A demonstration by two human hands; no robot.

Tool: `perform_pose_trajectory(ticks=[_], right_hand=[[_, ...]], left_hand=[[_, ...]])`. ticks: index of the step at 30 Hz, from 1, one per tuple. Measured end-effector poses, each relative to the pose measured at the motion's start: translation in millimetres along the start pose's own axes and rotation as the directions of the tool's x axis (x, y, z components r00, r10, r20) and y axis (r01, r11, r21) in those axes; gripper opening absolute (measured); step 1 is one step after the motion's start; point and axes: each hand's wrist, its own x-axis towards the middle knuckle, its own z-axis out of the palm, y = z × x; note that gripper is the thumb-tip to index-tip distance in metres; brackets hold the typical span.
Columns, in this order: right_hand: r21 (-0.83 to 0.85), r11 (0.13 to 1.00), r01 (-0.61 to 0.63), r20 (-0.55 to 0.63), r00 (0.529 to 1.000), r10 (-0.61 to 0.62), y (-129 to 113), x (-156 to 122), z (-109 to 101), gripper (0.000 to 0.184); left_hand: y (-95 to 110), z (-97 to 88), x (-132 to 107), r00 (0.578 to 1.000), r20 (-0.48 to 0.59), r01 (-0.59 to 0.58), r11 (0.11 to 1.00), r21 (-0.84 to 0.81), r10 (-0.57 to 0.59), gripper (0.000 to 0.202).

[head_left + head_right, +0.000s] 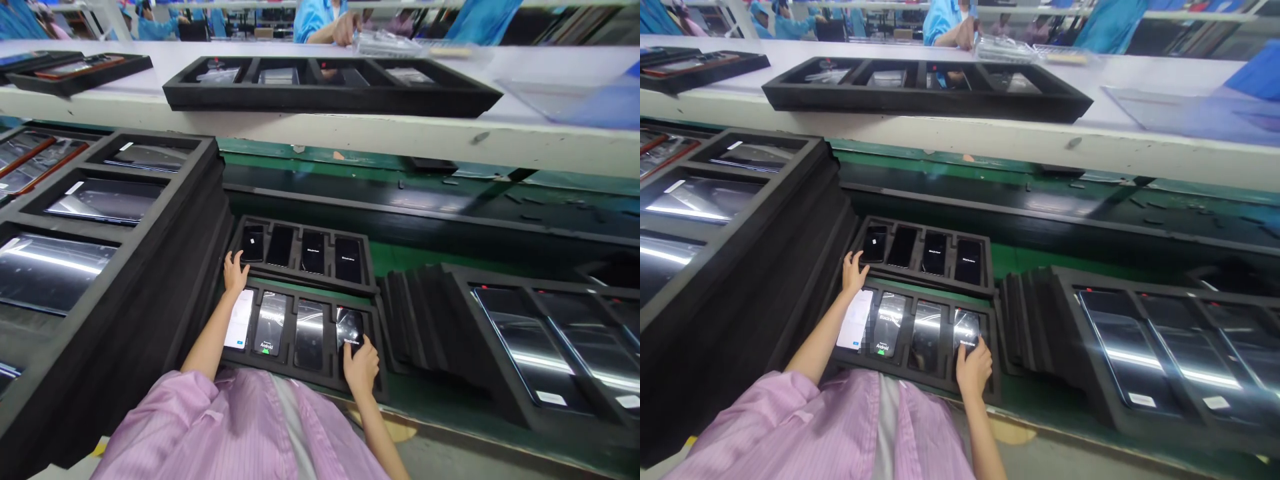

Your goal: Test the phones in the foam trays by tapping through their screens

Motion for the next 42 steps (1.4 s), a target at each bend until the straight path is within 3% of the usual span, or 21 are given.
perform_pose_trajectory(ticks=[6, 11, 16, 23, 27, 30, 35, 38, 42], right_hand=[[0.008, 0.999, -0.038, 0.021, 0.999, 0.037, -4.5, 1.3, -2.5, 0.052], [-0.05, 0.987, -0.153, 0.149, 0.976, 0.158, -15.3, 4.6, -12.5, 0.054], [-0.031, 0.982, -0.186, 0.206, 0.96, 0.188, -21.2, 7.2, -21.0, 0.054], [-0.021, 0.984, -0.178, 0.225, 0.958, 0.178, -20.0, 4.8, -24.3, 0.057], [0.001, 0.986, -0.169, 0.217, 0.962, 0.165, -17.0, 2.4, -23.8, 0.058], [0.013, 0.987, -0.158, 0.209, 0.966, 0.152, -15.2, 0.4, -22.4, 0.057], [0.014, 0.989, -0.144, 0.215, 0.967, 0.138, -15.4, 0.3, -22.8, 0.056], [-0.002, 0.99, -0.141, 0.227, 0.964, 0.138, -17.4, 2.7, -24.8, 0.056], [-0.06, 0.989, -0.136, 0.242, 0.959, 0.147, -22.7, 5.4, -25.8, 0.056]], left_hand=[[-6.3, -3.9, 10.5, 0.998, 0.011, 0.067, 0.998, -0.018, -0.067, 0.054], [-1.0, -4.6, 20.3, 0.988, -0.017, 0.152, 0.988, -0.02, -0.152, 0.051], [4.3, -3.6, 29.7, 0.97, -0.06, 0.235, 0.972, -0.025, -0.236, 0.046], [-4.0, -7.5, 39.3, 0.984, -0.055, 0.163, 0.983, -0.089, -0.168, 0.039], [-20.8, -16.5, 8.4, 0.993, -0.057, 0.094, 0.984, -0.151, -0.103, 0.038], [-40.1, -25.2, -41.9, 0.998, -0.065, 0.008, 0.984, -0.178, -0.02, 0.038], [-64.7, -33.9, -117.5, 1.0, 0.004, -0.021, 0.993, -0.119, 0.022, 0.037], [-69.0, -33.3, -131.0, 0.997, 0.071, -0.036, 0.999, -0.032, 0.038, 0.039], [-62.9, -29.6, -124.0, 0.994, 0.106, -0.035, 0.998, 0.051, 0.029, 0.039]])
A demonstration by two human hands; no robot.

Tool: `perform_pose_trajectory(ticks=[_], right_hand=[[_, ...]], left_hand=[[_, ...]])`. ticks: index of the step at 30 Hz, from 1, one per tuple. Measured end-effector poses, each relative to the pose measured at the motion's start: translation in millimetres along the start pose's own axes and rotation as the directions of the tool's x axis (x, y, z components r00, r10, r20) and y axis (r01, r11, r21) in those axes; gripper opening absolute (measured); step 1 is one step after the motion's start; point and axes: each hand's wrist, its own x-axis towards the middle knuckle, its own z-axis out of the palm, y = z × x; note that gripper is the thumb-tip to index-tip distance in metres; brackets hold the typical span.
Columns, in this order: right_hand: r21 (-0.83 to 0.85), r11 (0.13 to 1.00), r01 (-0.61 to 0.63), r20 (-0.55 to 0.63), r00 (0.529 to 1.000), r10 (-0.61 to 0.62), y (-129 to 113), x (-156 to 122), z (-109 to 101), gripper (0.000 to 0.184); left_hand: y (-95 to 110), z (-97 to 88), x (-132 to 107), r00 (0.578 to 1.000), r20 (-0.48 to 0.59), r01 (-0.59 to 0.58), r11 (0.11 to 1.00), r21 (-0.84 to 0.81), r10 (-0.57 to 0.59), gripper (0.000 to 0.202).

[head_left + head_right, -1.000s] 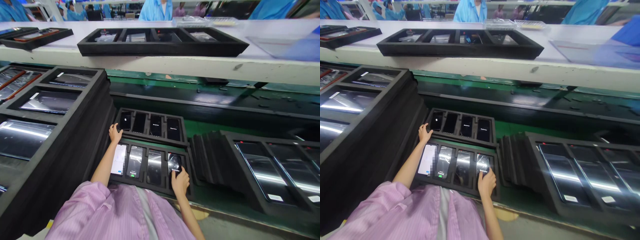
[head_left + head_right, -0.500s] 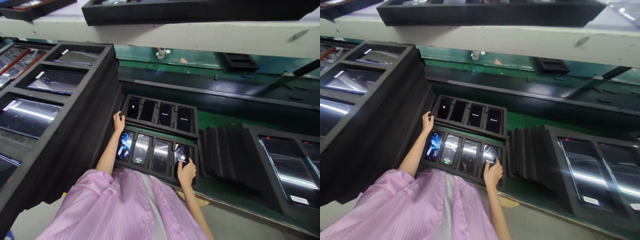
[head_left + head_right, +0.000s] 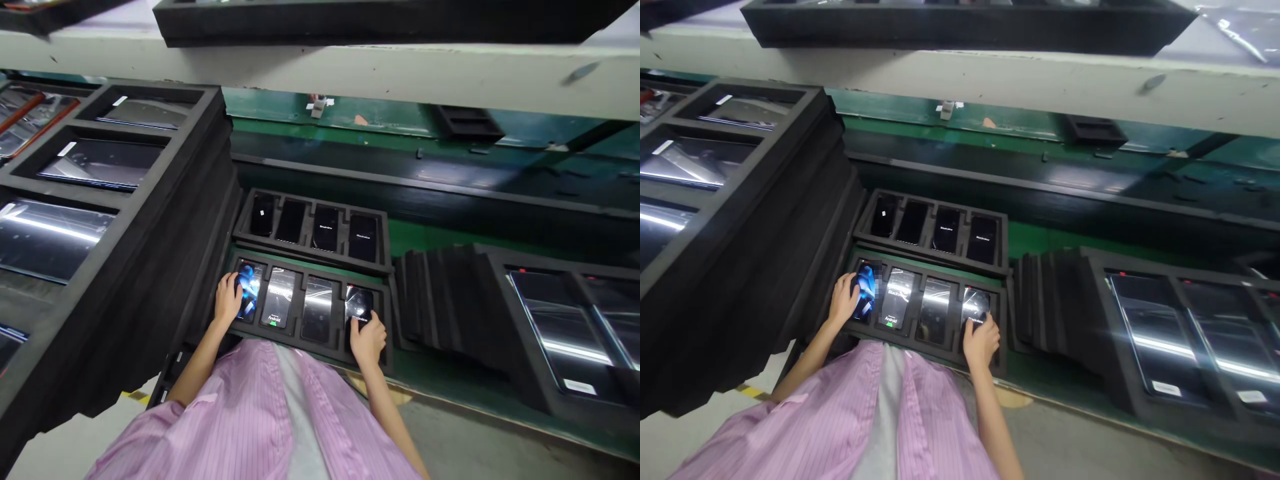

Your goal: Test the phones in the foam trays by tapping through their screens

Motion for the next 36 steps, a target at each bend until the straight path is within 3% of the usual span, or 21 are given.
perform_pose_trajectory(ticks=[8, 14, 17, 19, 23, 26, 31, 36], right_hand=[[-0.079, 0.997, 0.001, 0.002, 1.0, -0.001, -6.4, -2.5, 4.8, 0.06], [-0.036, 0.995, 0.088, -0.09, 0.992, -0.091, -5.3, 1.2, 3.3, 0.052], [0.022, 0.981, 0.195, -0.131, 0.973, -0.19, -15.5, 22.0, -4.5, 0.046], [0.085, 0.978, 0.19, -0.16, 0.972, -0.175, -24.7, 47.8, -12.0, 0.046], [0.188, 0.982, -0.016, -0.151, 0.988, 0.045, -38.3, 114.6, -28.3, 0.052], [0.181, 0.981, -0.073, -0.119, 0.988, 0.096, -43.2, 156.4, -36.3, 0.05], [0.141, 0.978, -0.153, -0.012, 0.988, 0.156, -57.1, 195.3, -33.7, 0.036], [0.114, 0.965, -0.236, -0.012, 0.971, 0.239, -67.4, 202.7, -31.6, 0.036]], left_hand=[[25.5, 5.8, -2.3, 0.998, 0.042, 0.038, 0.967, 0.252, -0.05, 0.054], [20.5, 5.6, 2.5, 0.999, -0.017, 0.041, 0.976, 0.214, -0.038, 0.051], [29.8, 0.7, 33.1, 0.995, -0.038, -0.087, 0.984, 0.152, 0.094, 0.045], [40.4, -3.6, 65.2, 0.991, -0.049, -0.118, 0.985, 0.127, 0.125, 0.043], [59.0, -6.6, 133.0, 0.991, -0.101, 0.105, 0.987, 0.125, -0.093, 0.047], [69.6, -1.8, 165.4, 0.977, -0.102, 0.198, 0.97, 0.139, -0.185, 0.048], [83.7, 2.4, 184.2, 0.956, -0.101, 0.289, 0.937, 0.197, -0.274, 0.047], [80.4, -4.5, 184.4, 0.946, -0.044, 0.32, 0.904, 0.285, -0.321, 0.04]])
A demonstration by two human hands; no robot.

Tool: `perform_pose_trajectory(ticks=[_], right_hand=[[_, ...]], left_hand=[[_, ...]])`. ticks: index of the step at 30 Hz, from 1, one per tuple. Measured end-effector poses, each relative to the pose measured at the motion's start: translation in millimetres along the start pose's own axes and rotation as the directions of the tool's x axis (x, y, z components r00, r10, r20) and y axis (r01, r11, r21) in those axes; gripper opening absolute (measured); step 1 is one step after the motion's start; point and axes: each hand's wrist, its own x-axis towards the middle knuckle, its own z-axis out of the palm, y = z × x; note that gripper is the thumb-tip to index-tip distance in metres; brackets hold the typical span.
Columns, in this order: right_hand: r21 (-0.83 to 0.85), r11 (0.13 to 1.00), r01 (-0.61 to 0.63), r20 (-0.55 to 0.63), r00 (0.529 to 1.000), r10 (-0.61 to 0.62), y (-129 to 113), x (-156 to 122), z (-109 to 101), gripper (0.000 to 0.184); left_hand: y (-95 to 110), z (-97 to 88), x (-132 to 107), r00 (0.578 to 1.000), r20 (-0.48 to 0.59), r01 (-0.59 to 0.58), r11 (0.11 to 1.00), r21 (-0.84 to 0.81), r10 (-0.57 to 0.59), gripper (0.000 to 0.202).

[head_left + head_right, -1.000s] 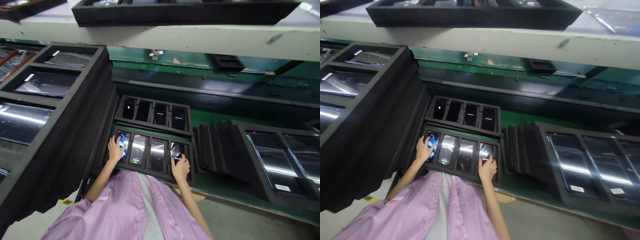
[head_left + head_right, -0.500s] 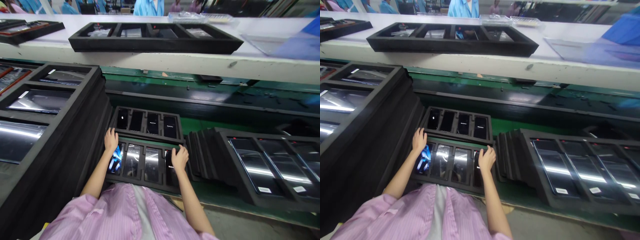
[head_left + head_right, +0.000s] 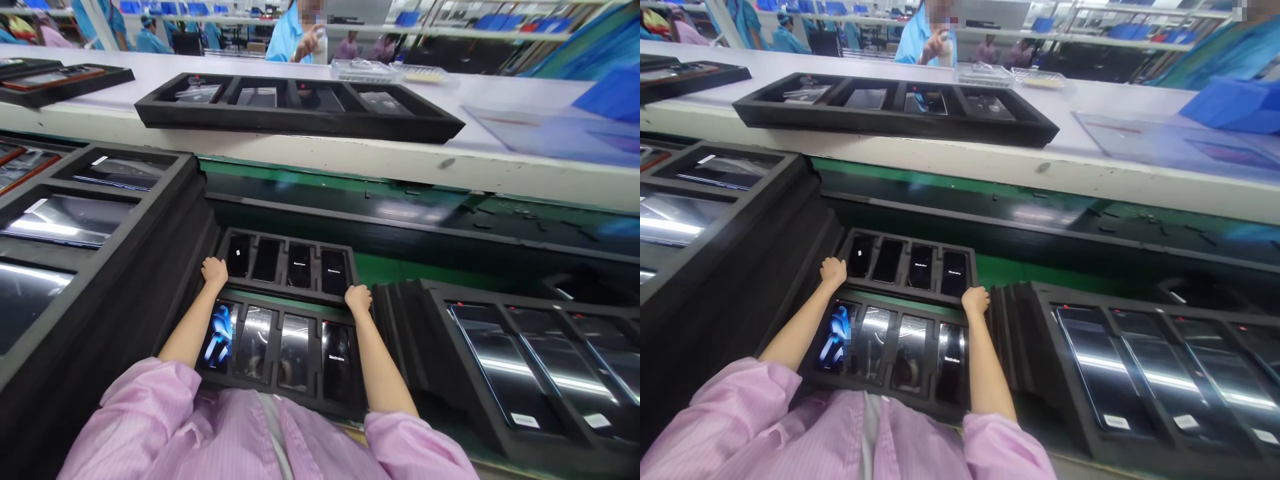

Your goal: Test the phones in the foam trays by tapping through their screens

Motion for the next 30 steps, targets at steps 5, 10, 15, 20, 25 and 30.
perform_pose_trajectory(ticks=[5, 10, 15, 20, 25, 30], right_hand=[[-0.026, 0.996, 0.086, -0.05, 0.995, -0.087, 22.7, -22.8, -18.0, 0.039], [-0.064, 0.98, 0.186, -0.069, 0.979, -0.19, 62.3, -72.0, -39.3, 0.039], [-0.152, 0.944, 0.293, -0.076, 0.949, -0.307, 122.7, -133.4, -47.3, 0.045], [-0.248, 0.931, 0.267, -0.028, 0.959, -0.282, 176.7, -174.5, -29.6, 0.053], [-0.38, 0.896, 0.232, 0.033, 0.971, -0.238, 167.0, -174.1, -34.0, 0.059], [-0.109, 0.877, 0.469, -0.033, 0.88, -0.474, 88.3, -113.2, -44.5, 0.05]], left_hand=[[-17.8, -5.0, -21.4, 0.997, 0.067, -0.031, 0.995, 0.091, 0.025, 0.036], [-53.9, -21.3, -74.0, 0.997, 0.049, -0.071, 0.982, 0.175, 0.063, 0.041], [-118.2, -27.9, -153.6, 0.992, 0.057, -0.121, 0.945, 0.303, 0.109, 0.043], [-145.7, -21.5, -195.9, 0.988, 0.086, -0.152, 0.887, 0.436, 0.127, 0.048], [-131.2, -15.9, -191.6, 0.99, 0.121, -0.119, 0.874, 0.47, 0.07, 0.045], [-106.3, -31.0, -171.8, 0.995, 0.097, -0.067, 0.913, 0.403, 0.03, 0.042]])
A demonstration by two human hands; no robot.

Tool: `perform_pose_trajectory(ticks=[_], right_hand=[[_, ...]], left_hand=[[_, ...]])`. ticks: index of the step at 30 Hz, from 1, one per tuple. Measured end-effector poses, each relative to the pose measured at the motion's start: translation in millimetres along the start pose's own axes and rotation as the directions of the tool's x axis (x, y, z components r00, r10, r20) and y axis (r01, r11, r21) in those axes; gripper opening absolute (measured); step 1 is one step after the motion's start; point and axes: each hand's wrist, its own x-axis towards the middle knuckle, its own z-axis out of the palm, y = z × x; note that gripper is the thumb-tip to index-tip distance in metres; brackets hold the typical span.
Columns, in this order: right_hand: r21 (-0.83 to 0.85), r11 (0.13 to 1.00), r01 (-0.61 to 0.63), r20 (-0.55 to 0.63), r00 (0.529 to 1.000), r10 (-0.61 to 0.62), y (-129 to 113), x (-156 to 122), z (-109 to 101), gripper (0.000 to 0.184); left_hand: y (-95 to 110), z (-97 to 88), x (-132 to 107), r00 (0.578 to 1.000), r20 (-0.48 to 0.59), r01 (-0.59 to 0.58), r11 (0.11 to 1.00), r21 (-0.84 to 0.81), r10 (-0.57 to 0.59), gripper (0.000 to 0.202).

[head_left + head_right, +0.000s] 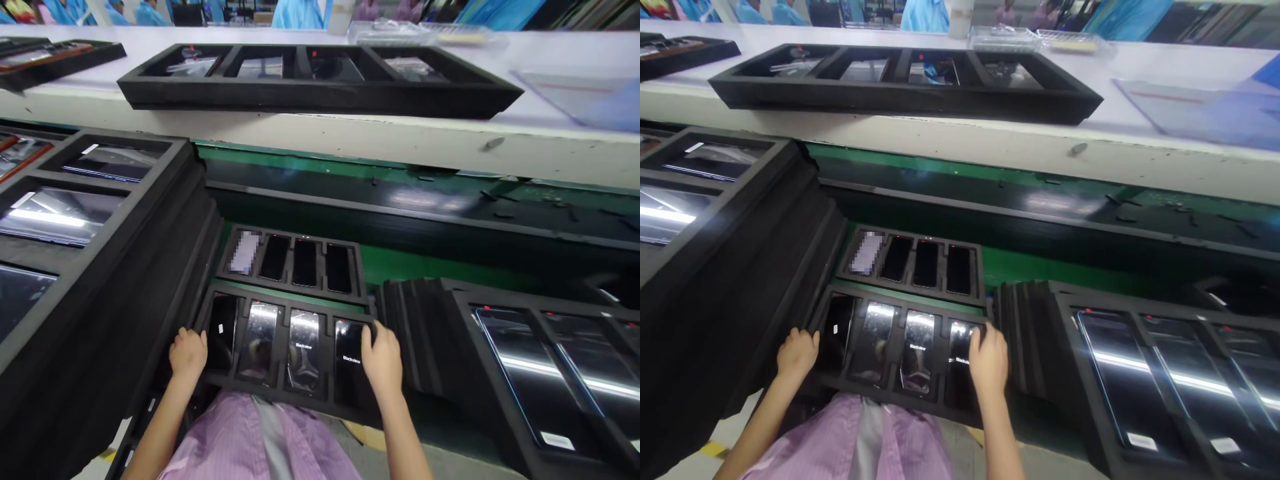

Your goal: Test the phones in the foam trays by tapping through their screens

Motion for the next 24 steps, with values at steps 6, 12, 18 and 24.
perform_pose_trajectory(ticks=[6, 12, 18, 24], right_hand=[[0.069, 0.979, -0.191, 0.148, 0.973, 0.179, -21.7, 115.4, 34.8, 0.052], [0.053, 0.943, -0.329, 0.209, 0.927, 0.311, -22.1, 146.6, 60.8, 0.045], [0.0, 0.91, -0.415, 0.242, 0.883, 0.402, -33.3, 160.7, 51.4, 0.037], [-0.067, 0.918, -0.392, 0.255, 0.882, 0.395, -32.5, 141.6, -17.4, 0.039]], left_hand=[[44.6, -36.7, 88.2, 0.941, -0.278, -0.297, 0.863, -0.408, 0.192, 0.039], [101.4, -8.1, 182.5, 0.98, -0.18, -0.175, 0.784, -0.596, 0.082, 0.029], [120.3, -1.1, 201.9, 0.991, -0.127, -0.043, 0.772, -0.634, -0.05, 0.024], [89.6, -42.2, 170.6, 0.986, -0.164, -0.099, 0.835, -0.541, 0.011, 0.021]])
